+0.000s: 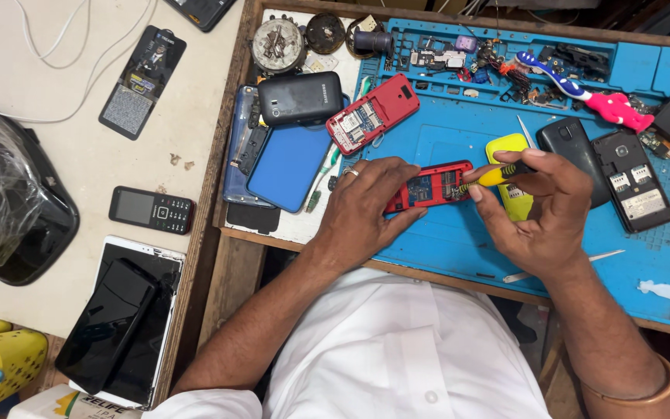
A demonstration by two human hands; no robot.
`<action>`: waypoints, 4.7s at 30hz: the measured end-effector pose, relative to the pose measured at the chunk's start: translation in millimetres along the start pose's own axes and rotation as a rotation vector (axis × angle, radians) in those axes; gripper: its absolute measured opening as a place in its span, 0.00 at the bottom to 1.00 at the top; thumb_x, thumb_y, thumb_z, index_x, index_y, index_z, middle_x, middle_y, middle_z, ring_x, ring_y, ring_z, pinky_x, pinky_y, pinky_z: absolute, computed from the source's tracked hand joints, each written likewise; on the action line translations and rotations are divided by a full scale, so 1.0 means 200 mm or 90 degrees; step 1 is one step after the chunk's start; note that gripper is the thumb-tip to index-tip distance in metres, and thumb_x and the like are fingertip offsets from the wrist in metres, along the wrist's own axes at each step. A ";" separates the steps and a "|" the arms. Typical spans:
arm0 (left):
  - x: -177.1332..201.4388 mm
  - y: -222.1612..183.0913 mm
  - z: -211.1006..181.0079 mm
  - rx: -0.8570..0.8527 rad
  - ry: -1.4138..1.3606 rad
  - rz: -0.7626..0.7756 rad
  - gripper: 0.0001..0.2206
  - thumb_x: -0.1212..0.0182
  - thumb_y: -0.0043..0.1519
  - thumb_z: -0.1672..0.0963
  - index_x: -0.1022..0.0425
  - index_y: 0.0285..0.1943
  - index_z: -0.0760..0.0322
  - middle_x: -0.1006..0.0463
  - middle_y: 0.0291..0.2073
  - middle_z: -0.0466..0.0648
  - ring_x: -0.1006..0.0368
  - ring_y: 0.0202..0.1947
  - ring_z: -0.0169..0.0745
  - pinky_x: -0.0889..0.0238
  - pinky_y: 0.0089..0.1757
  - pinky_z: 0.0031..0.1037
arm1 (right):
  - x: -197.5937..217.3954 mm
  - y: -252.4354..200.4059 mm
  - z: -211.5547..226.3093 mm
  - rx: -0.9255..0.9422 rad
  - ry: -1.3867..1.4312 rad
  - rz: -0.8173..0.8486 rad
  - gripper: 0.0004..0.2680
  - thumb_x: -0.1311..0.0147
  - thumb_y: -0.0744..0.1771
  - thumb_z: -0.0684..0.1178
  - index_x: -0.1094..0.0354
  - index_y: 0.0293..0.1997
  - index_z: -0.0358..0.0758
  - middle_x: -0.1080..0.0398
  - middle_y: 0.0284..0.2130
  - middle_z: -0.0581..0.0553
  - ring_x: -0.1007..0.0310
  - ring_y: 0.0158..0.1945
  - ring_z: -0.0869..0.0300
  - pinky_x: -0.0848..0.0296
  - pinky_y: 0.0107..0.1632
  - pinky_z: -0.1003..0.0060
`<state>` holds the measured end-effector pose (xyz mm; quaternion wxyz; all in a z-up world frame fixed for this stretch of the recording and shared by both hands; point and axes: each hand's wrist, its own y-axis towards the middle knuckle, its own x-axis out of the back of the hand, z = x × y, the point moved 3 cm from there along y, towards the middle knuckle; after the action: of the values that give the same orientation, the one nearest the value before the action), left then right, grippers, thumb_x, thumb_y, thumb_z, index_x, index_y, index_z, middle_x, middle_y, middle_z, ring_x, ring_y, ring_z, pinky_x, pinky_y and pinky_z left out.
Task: The person uses a yellow-handled screwdriver to repeatedly tighten and loosen screws on the internal circuit board of a red mobile phone. The phone is held open on a blue workbench mat surrounded by other disassembled devices and tools.
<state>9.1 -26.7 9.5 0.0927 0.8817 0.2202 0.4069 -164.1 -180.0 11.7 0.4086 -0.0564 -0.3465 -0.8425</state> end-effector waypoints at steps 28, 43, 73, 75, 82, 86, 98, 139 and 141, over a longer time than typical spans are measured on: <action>-0.01 0.00 0.01 0.009 0.004 0.018 0.25 0.26 0.58 0.51 0.26 0.62 0.65 0.25 0.55 0.52 0.28 0.54 0.50 0.34 0.53 0.40 | -0.03 0.02 0.02 0.042 -0.073 0.034 0.24 0.39 0.67 0.31 0.53 0.65 0.36 0.33 0.54 0.30 0.21 0.55 0.47 0.19 0.59 0.58; 0.00 0.00 0.01 0.013 -0.004 0.017 0.25 0.27 0.58 0.52 0.26 0.62 0.65 0.24 0.55 0.53 0.27 0.55 0.51 0.34 0.54 0.40 | -0.03 0.07 0.10 0.181 -0.221 0.025 0.29 0.28 0.64 0.39 0.51 0.64 0.48 0.23 0.36 0.44 0.19 0.42 0.54 0.25 0.62 0.50; -0.02 -0.01 0.03 0.009 -0.001 0.018 0.26 0.27 0.58 0.51 0.26 0.63 0.65 0.24 0.55 0.52 0.28 0.53 0.50 0.34 0.53 0.40 | -0.01 0.00 -0.02 0.067 -0.059 -0.008 0.27 0.34 0.64 0.31 0.53 0.62 0.41 0.31 0.48 0.40 0.21 0.48 0.49 0.25 0.62 0.48; -0.02 -0.01 0.03 0.007 -0.003 0.012 0.26 0.27 0.58 0.51 0.26 0.63 0.65 0.24 0.55 0.52 0.28 0.54 0.50 0.34 0.53 0.40 | 0.00 -0.02 -0.04 -0.008 -0.007 -0.047 0.26 0.33 0.63 0.31 0.51 0.61 0.40 0.34 0.55 0.30 0.23 0.52 0.45 0.17 0.55 0.52; -0.01 0.00 0.02 0.009 -0.003 0.012 0.25 0.26 0.58 0.51 0.26 0.62 0.64 0.24 0.56 0.53 0.28 0.55 0.51 0.34 0.54 0.40 | -0.01 -0.01 -0.04 0.041 0.057 0.067 0.24 0.39 0.67 0.31 0.49 0.65 0.44 0.29 0.48 0.43 0.18 0.50 0.50 0.26 0.66 0.44; -0.02 -0.02 0.02 0.006 -0.005 0.008 0.24 0.26 0.58 0.52 0.25 0.61 0.64 0.23 0.56 0.53 0.27 0.56 0.52 0.35 0.54 0.41 | -0.02 0.00 0.00 0.069 -0.012 0.041 0.24 0.37 0.66 0.33 0.50 0.65 0.45 0.26 0.45 0.41 0.18 0.50 0.51 0.25 0.63 0.47; 0.02 -0.01 -0.01 0.018 -0.010 -0.008 0.25 0.26 0.57 0.52 0.24 0.61 0.65 0.23 0.55 0.51 0.27 0.54 0.51 0.35 0.53 0.39 | -0.09 0.05 0.14 0.199 -0.253 -0.027 0.27 0.29 0.61 0.37 0.47 0.60 0.43 0.25 0.35 0.42 0.20 0.41 0.50 0.21 0.51 0.52; 0.02 -0.01 -0.01 0.035 -0.016 0.020 0.24 0.28 0.58 0.50 0.24 0.60 0.65 0.23 0.55 0.52 0.29 0.56 0.52 0.36 0.55 0.41 | -0.08 0.06 0.12 0.154 -0.130 0.076 0.27 0.34 0.61 0.36 0.48 0.62 0.48 0.22 0.43 0.41 0.17 0.47 0.50 0.18 0.49 0.58; 0.01 -0.01 -0.01 0.038 -0.017 0.022 0.25 0.28 0.58 0.50 0.24 0.61 0.65 0.23 0.55 0.53 0.29 0.56 0.52 0.36 0.55 0.41 | -0.08 0.06 0.10 0.159 -0.130 0.062 0.27 0.35 0.62 0.36 0.50 0.63 0.48 0.22 0.43 0.41 0.17 0.46 0.51 0.18 0.48 0.58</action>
<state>9.5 -24.2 11.7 0.0622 0.8932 0.2155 0.3897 -148.6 -161.9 27.9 0.4157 -0.1070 -0.4851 -0.7619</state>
